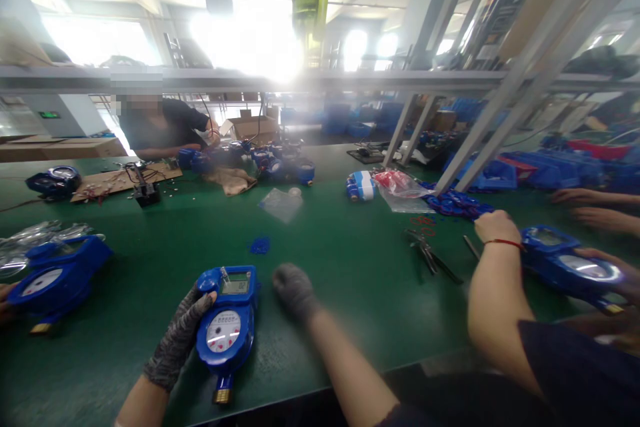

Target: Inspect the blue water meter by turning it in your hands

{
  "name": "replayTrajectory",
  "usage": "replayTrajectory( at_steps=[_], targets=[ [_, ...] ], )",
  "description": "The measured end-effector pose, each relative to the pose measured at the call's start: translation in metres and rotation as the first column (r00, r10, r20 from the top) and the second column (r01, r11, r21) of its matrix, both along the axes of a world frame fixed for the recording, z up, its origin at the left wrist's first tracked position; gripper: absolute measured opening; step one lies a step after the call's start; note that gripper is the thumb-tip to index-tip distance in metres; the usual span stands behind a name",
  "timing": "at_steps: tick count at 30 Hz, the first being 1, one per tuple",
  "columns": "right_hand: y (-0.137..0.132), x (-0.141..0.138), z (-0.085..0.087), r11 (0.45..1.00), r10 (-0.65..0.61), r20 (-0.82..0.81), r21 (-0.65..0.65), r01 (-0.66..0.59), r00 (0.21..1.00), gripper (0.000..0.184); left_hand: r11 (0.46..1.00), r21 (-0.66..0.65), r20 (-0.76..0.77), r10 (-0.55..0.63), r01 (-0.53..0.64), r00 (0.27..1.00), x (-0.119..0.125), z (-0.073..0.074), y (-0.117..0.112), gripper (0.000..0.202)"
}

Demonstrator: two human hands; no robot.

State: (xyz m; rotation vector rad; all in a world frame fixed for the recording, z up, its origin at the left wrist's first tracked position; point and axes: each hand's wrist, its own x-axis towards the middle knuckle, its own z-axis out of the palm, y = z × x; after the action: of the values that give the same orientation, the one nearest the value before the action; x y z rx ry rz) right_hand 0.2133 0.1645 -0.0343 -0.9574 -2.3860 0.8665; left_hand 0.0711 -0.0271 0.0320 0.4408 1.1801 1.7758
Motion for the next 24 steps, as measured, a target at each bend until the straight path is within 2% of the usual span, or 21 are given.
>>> replayTrajectory(
  at_steps=[5,9,15,18,20,22,23,24],
  targets=[
    [-0.012,-0.005,0.017,0.985,0.085,-0.226,-0.126,-0.115,0.970,0.010,1.000,-0.003,0.046,0.008,-0.008,0.999,0.003,0.001,-0.001,0.056],
    [-0.018,-0.010,0.024,0.986,0.105,-0.172,-0.109,-0.124,0.980,0.009,1.000,-0.002,0.057,0.008,-0.008,0.998,0.003,0.002,-0.001,0.054],
    [-0.024,-0.010,0.027,0.993,0.119,-0.070,0.033,-0.117,0.990,0.010,1.000,-0.013,0.028,0.001,-0.001,1.000,0.001,0.001,0.000,0.055],
    [-0.029,0.001,0.027,0.961,0.211,-0.032,0.189,-0.201,0.977,0.017,1.000,-0.008,0.019,0.000,0.001,1.000,0.000,0.000,-0.001,0.055],
    [-0.031,0.007,0.025,0.940,0.276,-0.046,0.221,-0.259,0.960,0.022,1.000,-0.009,0.016,-0.001,0.001,1.000,0.000,0.000,0.000,0.055],
    [-0.028,0.008,0.022,0.964,0.258,-0.125,0.108,-0.245,0.958,0.023,1.000,-0.008,0.020,0.003,-0.003,1.000,0.000,0.000,0.000,0.055],
    [-0.026,0.006,0.019,0.976,0.211,-0.186,-0.011,-0.216,0.960,0.021,1.000,-0.005,0.025,0.002,-0.002,1.000,0.001,0.000,0.000,0.054],
    [-0.024,0.003,0.017,0.967,0.147,-0.249,-0.169,-0.192,0.957,0.021,1.000,-0.002,0.031,0.002,-0.002,1.000,0.001,-0.001,0.000,0.053]
  ],
)
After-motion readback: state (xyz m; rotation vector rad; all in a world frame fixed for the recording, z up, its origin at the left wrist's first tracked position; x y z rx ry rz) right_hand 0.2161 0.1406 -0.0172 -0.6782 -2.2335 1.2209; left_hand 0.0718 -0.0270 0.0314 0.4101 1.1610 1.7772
